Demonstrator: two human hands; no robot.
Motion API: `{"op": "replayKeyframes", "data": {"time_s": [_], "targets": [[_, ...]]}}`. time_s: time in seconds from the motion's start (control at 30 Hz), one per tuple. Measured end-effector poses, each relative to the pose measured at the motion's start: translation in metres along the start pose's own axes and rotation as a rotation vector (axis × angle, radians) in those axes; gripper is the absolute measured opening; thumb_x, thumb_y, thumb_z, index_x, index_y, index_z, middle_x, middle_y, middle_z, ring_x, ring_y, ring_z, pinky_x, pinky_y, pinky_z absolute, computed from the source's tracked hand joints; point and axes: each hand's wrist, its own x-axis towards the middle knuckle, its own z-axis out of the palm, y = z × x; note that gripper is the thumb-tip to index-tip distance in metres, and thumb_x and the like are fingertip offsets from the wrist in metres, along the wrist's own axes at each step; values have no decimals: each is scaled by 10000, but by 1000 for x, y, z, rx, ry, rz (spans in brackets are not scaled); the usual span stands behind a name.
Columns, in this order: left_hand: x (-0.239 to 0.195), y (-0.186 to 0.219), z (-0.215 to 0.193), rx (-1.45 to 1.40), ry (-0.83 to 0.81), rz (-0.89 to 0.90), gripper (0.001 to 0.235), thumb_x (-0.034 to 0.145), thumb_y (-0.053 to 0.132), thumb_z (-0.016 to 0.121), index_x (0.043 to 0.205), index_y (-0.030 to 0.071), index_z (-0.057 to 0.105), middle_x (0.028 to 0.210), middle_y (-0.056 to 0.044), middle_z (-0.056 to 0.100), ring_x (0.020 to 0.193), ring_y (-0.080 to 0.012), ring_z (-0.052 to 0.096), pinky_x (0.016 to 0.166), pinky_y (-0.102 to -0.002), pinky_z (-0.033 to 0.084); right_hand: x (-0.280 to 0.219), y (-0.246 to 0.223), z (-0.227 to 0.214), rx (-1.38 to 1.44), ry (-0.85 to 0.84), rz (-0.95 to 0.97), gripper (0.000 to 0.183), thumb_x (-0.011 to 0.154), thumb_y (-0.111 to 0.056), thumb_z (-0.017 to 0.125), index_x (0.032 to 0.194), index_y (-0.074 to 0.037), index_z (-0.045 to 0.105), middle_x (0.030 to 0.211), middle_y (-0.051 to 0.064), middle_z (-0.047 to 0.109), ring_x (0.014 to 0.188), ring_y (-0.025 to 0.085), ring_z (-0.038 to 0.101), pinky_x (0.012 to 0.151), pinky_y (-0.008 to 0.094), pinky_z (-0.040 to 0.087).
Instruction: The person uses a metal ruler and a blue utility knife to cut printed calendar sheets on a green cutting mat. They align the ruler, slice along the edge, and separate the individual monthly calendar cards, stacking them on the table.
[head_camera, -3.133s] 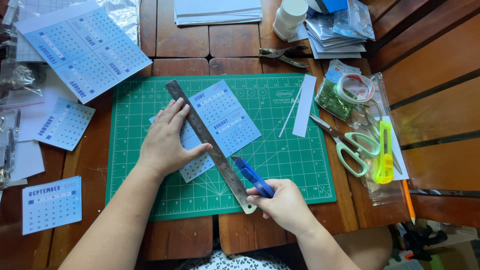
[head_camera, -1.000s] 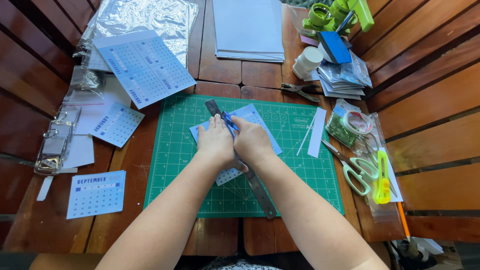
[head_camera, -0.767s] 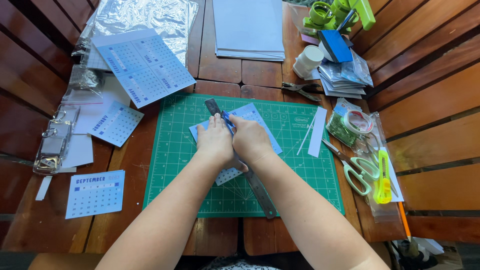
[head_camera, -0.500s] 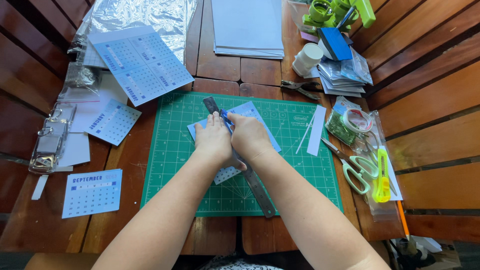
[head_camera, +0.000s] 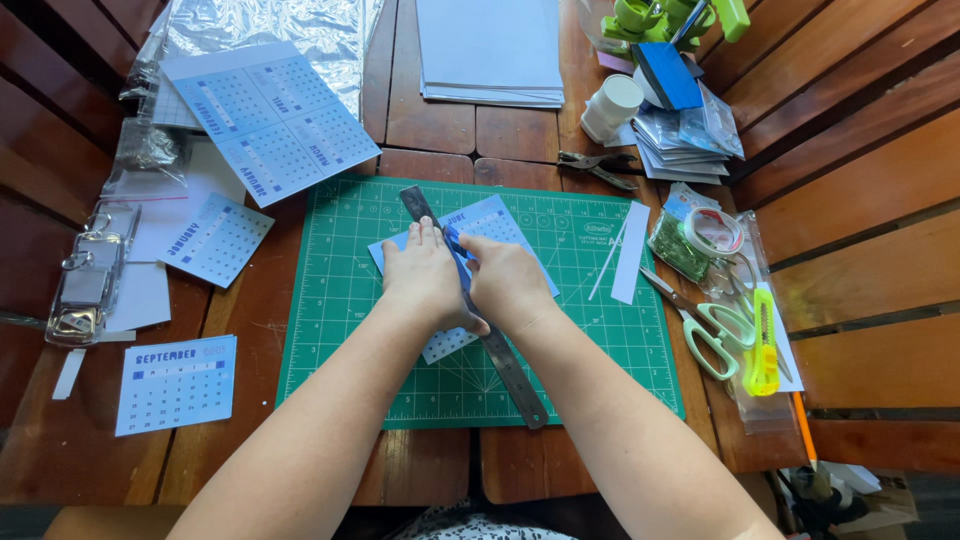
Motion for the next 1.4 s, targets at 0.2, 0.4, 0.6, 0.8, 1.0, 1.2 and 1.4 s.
{"op": "replayKeyframes", "data": {"time_s": [0.2,0.4,0.6,0.8,1.0,1.2,1.4], "targets": [[-1,0,-3,8,-7,0,1183,721,518,747,1619,-43,218,1719,-213,215,1595,-329,219,1103,-650,283,-13,14,5,-26,-16,17,447,983,-186,539,1386,-347,642,1078,140,773,1010,451,707,889,546,602],[7,-1,2,19,3,-5,1333,657,707,785,1618,-35,235,1713,-210,239,1595,-319,230,1126,-623,290,-37,18,-2,0,-34,32,429,985,-198,532,1377,-332,644,1061,158,769,983,448,714,846,554,604],[12,-3,7,38,20,4,1415,609,825,773,1608,-38,266,1704,-207,270,1590,-316,256,1142,-624,300,-58,20,-6,7,-26,52,428,988,-206,534,1377,-349,639,1047,143,773,981,430,717,831,562,605],[15,-3,11,68,22,2,1424,613,857,758,1610,-29,260,1706,-205,261,1589,-307,254,1134,-634,304,-76,25,-12,32,-40,84,477,1001,-174,506,1406,-390,634,1110,47,787,962,367,744,811,496,625],[9,-3,3,26,6,4,1413,646,847,780,1608,-44,255,1707,-218,256,1593,-311,244,1148,-640,281,-96,28,-17,68,-63,120,477,1016,-171,512,1430,-378,626,1146,26,785,976,345,745,791,476,631],[10,-3,4,10,-7,10,1462,607,858,811,1609,-43,244,1711,-224,237,1596,-313,230,1173,-628,259,-109,23,-27,44,-112,136,489,1018,-163,515,1465,-343,601,1102,88,787,963,352,750,796,474,634],[8,-1,-1,-15,-16,4,1459,610,837,832,1605,-51,241,1707,-237,235,1595,-318,226,1178,-622,245,-129,20,-38,27,-127,138,500,1007,-144,537,1466,-328,606,1096,106,788,958,363,753,793,477,639]]}}
